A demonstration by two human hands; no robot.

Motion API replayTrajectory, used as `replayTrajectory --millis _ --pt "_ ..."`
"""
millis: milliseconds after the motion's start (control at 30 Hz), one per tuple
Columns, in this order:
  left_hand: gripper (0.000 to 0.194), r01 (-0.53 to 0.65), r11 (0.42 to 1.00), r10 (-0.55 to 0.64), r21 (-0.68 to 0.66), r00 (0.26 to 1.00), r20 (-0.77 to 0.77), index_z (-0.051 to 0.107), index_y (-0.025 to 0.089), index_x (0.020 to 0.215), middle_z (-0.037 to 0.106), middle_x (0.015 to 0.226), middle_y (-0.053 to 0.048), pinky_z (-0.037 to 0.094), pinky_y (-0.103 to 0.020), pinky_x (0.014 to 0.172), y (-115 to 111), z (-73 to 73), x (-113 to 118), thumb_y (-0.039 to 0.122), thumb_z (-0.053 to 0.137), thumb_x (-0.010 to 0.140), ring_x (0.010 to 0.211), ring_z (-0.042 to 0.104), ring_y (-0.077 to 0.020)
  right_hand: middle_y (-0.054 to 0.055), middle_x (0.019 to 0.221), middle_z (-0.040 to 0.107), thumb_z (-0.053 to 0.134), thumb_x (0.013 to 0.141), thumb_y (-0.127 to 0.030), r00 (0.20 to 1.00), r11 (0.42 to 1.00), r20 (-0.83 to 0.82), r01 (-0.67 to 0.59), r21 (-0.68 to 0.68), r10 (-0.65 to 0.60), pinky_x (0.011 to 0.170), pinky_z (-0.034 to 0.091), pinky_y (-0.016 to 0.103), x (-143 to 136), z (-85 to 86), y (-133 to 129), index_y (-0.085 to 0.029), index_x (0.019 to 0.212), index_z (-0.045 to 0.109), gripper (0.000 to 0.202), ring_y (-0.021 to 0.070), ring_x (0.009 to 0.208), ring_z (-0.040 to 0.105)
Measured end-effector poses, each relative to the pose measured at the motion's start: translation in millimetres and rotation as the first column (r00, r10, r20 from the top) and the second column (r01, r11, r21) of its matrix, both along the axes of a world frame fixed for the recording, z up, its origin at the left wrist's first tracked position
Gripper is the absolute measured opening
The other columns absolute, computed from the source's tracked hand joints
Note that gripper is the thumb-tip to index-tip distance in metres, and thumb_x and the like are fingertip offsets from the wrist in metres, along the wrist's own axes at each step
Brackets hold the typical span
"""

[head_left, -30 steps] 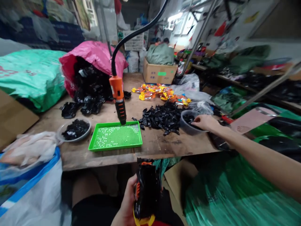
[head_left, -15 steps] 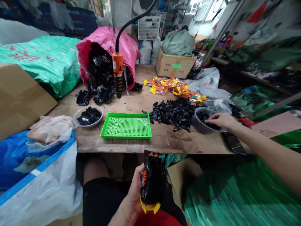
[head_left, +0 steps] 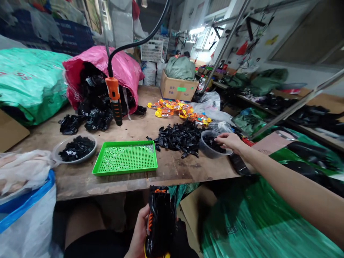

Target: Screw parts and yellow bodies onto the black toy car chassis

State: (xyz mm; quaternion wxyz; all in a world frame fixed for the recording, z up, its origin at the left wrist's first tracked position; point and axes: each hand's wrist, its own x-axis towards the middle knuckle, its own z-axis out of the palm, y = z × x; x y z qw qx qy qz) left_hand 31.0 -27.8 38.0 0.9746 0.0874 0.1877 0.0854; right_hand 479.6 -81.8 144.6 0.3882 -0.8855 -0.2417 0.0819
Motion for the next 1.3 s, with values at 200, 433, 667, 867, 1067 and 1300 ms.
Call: replayTrajectory --millis 200,433,667,867,1067,1300 --pt "0.048 -0.010 0.999 0.008 -0.036 0.999 -0.043 0.078 0.008 0.107 0.079 0.087 -0.015 0.058 -0.037 0.083 -1 2.9 1 0.050 0.056 0.096 0.081 0.076 -0.0267 0.006 0.071 0.073 0.073 0.080 -0.023 0.991 0.991 0.046 -0.130 0.030 0.129 0.058 0.055 0.026 -34 18.8 2 -0.017 0.085 0.063 0.013 0.0159 0.059 0.068" --pt "0.049 -0.044 0.995 0.042 -0.085 0.999 -0.026 0.078 0.007 0.101 0.079 0.081 -0.014 0.058 -0.035 0.077 -5 5.8 5 0.050 0.056 0.094 0.078 0.075 -0.0263 0.007 0.088 0.075 0.062 0.091 -0.034 0.610 0.671 0.288 -0.710 -0.213 0.738 0.073 0.055 0.030 -133 2.0 15 -0.020 0.091 0.075 0.019 0.0196 0.078 0.070" --pt "0.047 -0.087 0.994 0.084 -0.073 0.996 -0.043 0.078 0.007 0.102 0.079 0.081 -0.013 0.058 -0.036 0.082 -5 10.9 -1 0.050 0.061 0.092 0.080 0.076 -0.0273 0.010 0.089 0.075 0.059 0.086 -0.013 0.465 0.506 0.203 -0.759 -0.409 0.862 0.077 0.056 0.030 -160 -45.2 39 -0.018 0.092 0.078 0.021 0.0210 0.083 0.071" --pt "0.050 -0.105 0.991 0.097 -0.081 0.991 -0.094 0.078 0.007 0.103 0.080 0.086 -0.015 0.057 -0.038 0.086 -6 9.1 -2 0.053 0.060 0.091 0.084 0.076 -0.0288 0.011 0.095 0.077 0.058 0.085 -0.011 0.465 0.507 0.207 -0.749 -0.427 0.861 0.083 0.057 0.032 -158 -50.5 39 -0.018 0.099 0.078 0.025 0.0229 0.089 0.073" --pt "0.052 -0.117 0.985 0.115 -0.128 0.993 -0.020 0.077 0.005 0.103 0.080 0.089 -0.017 0.056 -0.041 0.087 -6 10.5 1 0.052 0.059 0.090 0.087 0.076 -0.0308 0.007 0.084 0.078 0.064 0.083 -0.016 0.541 0.597 0.255 -0.699 -0.393 0.801 0.074 0.058 0.032 -158 -53.0 34 -0.019 0.090 0.076 0.015 0.0219 0.078 0.074" --pt "0.056 -0.106 0.981 0.090 -0.165 0.990 -0.105 0.077 0.005 0.097 0.079 0.079 -0.015 0.057 -0.032 0.069 -3 17.8 1 0.054 0.051 0.094 0.068 0.074 -0.0235 0.007 0.088 0.075 0.065 0.089 -0.023 0.595 0.655 0.342 -0.750 -0.087 0.727 0.069 0.059 0.030 -193 -28.6 22 -0.020 0.091 0.075 0.011 0.0197 0.079 0.072"
